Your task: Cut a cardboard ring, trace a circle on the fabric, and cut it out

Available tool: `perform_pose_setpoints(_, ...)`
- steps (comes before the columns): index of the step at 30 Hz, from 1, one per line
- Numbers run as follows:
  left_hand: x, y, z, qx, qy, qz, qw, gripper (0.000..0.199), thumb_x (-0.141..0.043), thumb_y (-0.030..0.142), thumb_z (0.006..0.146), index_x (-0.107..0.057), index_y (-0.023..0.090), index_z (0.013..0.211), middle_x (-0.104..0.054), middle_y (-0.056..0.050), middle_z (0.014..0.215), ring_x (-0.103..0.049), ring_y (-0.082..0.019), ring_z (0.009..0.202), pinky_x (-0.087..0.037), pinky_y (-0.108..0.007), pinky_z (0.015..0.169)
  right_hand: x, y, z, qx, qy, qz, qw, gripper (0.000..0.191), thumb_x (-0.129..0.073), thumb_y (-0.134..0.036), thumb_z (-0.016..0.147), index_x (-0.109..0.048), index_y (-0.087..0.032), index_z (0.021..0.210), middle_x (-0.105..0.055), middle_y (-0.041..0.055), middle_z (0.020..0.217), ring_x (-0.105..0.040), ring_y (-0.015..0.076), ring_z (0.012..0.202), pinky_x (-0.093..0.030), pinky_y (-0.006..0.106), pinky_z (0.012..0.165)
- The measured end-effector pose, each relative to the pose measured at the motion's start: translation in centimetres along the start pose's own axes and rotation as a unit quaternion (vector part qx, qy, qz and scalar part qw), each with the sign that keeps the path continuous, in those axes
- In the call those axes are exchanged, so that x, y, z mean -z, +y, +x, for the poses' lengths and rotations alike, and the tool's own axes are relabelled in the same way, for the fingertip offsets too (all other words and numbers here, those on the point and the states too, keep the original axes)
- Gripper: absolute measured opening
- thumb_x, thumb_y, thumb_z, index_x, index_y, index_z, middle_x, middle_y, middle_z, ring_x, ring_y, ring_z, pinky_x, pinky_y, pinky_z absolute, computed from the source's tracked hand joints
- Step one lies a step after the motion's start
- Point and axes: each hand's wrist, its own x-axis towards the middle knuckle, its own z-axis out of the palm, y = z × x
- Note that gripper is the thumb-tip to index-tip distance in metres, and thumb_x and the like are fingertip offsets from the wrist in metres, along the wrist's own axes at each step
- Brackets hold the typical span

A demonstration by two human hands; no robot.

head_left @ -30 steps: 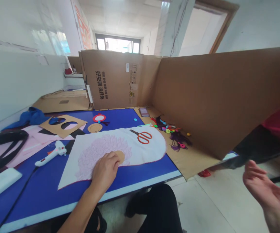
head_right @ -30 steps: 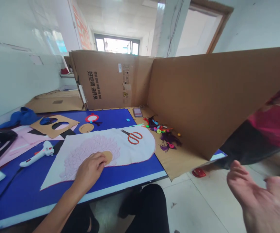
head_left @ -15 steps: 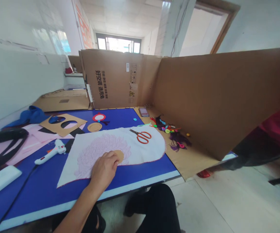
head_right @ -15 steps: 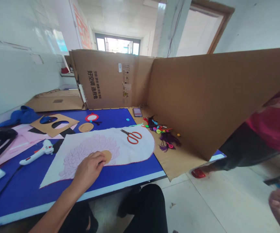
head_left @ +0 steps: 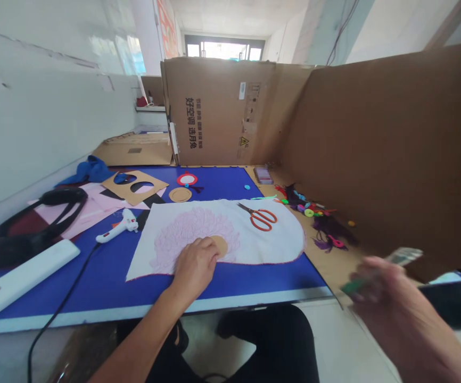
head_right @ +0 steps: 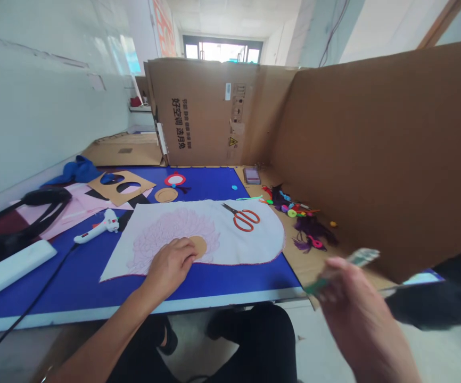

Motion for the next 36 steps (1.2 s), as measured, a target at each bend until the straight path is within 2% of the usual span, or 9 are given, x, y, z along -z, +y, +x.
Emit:
perform_pose_setpoints(3, -0.1, 0.5, -0.4, -0.001, 0.003, 0.017, 1.000, 0.027, -0.054, 0.011, 0.101, -0.078, 0.024, 0.100, -0.076, -0.007, 0.114, -0.068, -0.028, 0.105, -0.054, -0.045, 0.088, -8.0, -1.6, -0.7, -0.053, -0.133, 0.076, 0.987, 0.042, -0.098, -0.054, 0.069, -0.067, -0.025, 0.076, -0.047, -0.0028, 0.063, -0.042, 0.0140, 0.054, -0.035, 0.030, 0.051)
perform_pose_setpoints(6, -0.3, 1.2, -1.1, -0.002, 0.019, 0.028, 0.999, 0.020, -0.056, 0.020, 0.105, -0.076, 0.023, 0.107, -0.075, -0.008, 0.117, -0.068, -0.030, 0.107, -0.054, -0.047, 0.089, -13.2, -1.5, -0.1, -0.037, -0.252, 0.053, 0.966, 0.037, -0.091, -0.046, 0.082, -0.062, -0.025, 0.079, -0.056, -0.0025, 0.060, -0.046, 0.0147, 0.058, -0.034, 0.028, 0.055)
perform_pose_setpoints(10, -0.7, 1.6, -1.8, -0.019, 0.046, 0.016, 0.999, 0.019, -0.057, 0.022, 0.105, -0.072, 0.022, 0.117, -0.075, -0.010, 0.120, -0.068, -0.031, 0.109, -0.055, -0.050, 0.089, -17.9, 0.3, 2.0, -0.031, -0.322, 0.004, 0.946, 0.025, -0.082, -0.039, 0.088, -0.065, -0.023, 0.079, -0.057, -0.0031, 0.058, -0.047, 0.0145, 0.057, -0.033, 0.029, 0.056)
perform_pose_setpoints(15, -1.0, 1.7, -2.0, -0.036, 0.060, 0.023, 0.997, 0.013, -0.057, 0.021, 0.105, -0.070, 0.021, 0.108, -0.074, -0.010, 0.119, -0.068, -0.030, 0.107, -0.056, -0.048, 0.086, -22.0, 2.5, 4.4, -0.080, -0.393, 0.003, 0.916, 0.036, -0.078, -0.054, 0.091, -0.073, -0.019, 0.094, -0.072, 0.0040, 0.079, -0.059, 0.0162, 0.064, -0.042, 0.030, 0.059)
perform_pose_setpoints(18, -1.2, 1.6, -2.0, -0.038, 0.063, 0.032, 0.997, 0.014, -0.056, 0.022, 0.105, -0.069, 0.022, 0.106, -0.074, -0.010, 0.118, -0.067, -0.029, 0.106, -0.056, -0.047, 0.086, -23.2, 3.9, 5.1, -0.073, -0.410, -0.005, 0.909, 0.034, -0.083, -0.051, 0.087, -0.070, -0.020, 0.089, -0.068, 0.0011, 0.076, -0.054, 0.0138, 0.060, -0.039, 0.028, 0.056)
perform_pose_setpoints(22, -1.4, 1.6, -2.1, -0.028, 0.064, 0.026, 0.997, 0.014, -0.054, 0.024, 0.106, -0.068, 0.022, 0.106, -0.073, -0.011, 0.120, -0.067, -0.030, 0.106, -0.056, -0.048, 0.085, -23.5, 5.5, 5.0, -0.061, -0.385, -0.010, 0.921, 0.029, -0.081, -0.046, 0.089, -0.066, -0.022, 0.087, -0.060, -0.0036, 0.067, -0.047, 0.0128, 0.055, -0.034, 0.028, 0.054)
perform_pose_setpoints(27, -1.6, 1.5, -2.0, -0.029, 0.067, 0.031, 0.997, 0.017, -0.052, 0.024, 0.106, -0.069, 0.024, 0.107, -0.074, -0.011, 0.117, -0.067, -0.030, 0.105, -0.056, -0.048, 0.087, -23.4, 6.0, 4.5, -0.018, -0.374, -0.023, 0.927, 0.034, -0.074, -0.054, 0.096, -0.074, -0.021, 0.101, -0.062, -0.0012, 0.069, -0.052, 0.0164, 0.061, -0.041, 0.030, 0.058)
perform_pose_setpoints(33, -1.4, 1.5, -2.0, -0.033, 0.071, 0.023, 0.997, 0.019, -0.051, 0.023, 0.105, -0.069, 0.024, 0.109, -0.075, -0.011, 0.118, -0.069, -0.031, 0.105, -0.058, -0.048, 0.085, -23.2, 4.7, 4.2, -0.033, -0.390, 0.015, 0.920, 0.036, -0.075, -0.057, 0.097, -0.076, -0.024, 0.111, -0.074, 0.0043, 0.086, -0.061, 0.0180, 0.065, -0.048, 0.031, 0.058)
perform_pose_setpoints(36, -1.7, 1.4, -2.0, -0.029, 0.074, 0.006, 0.997, 0.029, -0.051, 0.022, 0.104, -0.069, 0.027, 0.127, -0.075, -0.010, 0.125, -0.070, -0.031, 0.110, -0.059, -0.049, 0.088, -22.2, 2.5, 1.7, -0.081, -0.434, 0.075, 0.894, 0.030, -0.073, -0.052, 0.101, -0.074, -0.027, 0.118, -0.079, 0.0053, 0.098, -0.066, 0.0166, 0.069, -0.052, 0.030, 0.063)
